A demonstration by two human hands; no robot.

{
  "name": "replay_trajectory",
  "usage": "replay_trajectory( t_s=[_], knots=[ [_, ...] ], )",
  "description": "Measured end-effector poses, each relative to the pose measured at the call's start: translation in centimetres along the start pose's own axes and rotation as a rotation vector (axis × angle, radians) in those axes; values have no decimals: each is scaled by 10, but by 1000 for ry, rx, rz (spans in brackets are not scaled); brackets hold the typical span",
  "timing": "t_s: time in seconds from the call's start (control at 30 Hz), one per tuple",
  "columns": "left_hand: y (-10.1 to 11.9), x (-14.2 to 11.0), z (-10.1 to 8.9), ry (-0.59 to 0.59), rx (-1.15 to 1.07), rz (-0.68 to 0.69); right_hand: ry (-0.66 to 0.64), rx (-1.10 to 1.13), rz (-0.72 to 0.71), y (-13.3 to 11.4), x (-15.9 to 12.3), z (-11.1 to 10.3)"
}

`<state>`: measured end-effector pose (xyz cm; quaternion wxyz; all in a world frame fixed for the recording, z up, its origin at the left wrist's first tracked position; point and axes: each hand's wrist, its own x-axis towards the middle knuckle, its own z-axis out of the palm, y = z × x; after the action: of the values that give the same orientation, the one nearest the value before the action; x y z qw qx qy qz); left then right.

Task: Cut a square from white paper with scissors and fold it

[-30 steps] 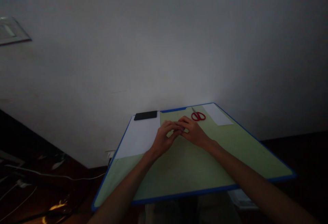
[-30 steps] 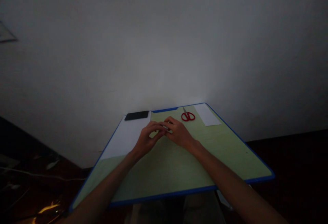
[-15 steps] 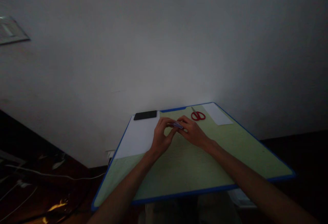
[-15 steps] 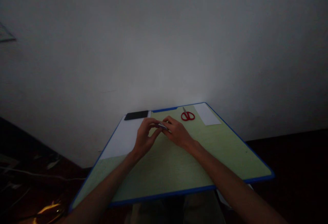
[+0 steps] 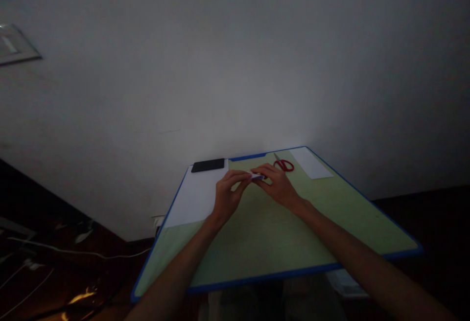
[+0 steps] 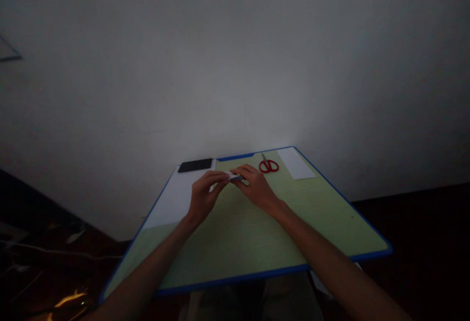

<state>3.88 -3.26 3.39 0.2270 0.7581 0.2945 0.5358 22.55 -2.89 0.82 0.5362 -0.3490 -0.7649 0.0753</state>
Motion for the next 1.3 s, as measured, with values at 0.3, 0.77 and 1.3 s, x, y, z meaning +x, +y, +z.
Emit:
replay_trajectory(
  t_s=[0.3, 0.77, 1.3],
  knots=[
    [-13, -2, 3, 60, -73, -18, 62, -16, -42, -1, 0, 1],
    [-19, 5, 9, 124, -831, -779, 11, 128, 46, -5, -1, 1],
    [-13, 4, 5, 129, -393, -604, -8, 154, 157, 3, 1, 5]
  ],
)
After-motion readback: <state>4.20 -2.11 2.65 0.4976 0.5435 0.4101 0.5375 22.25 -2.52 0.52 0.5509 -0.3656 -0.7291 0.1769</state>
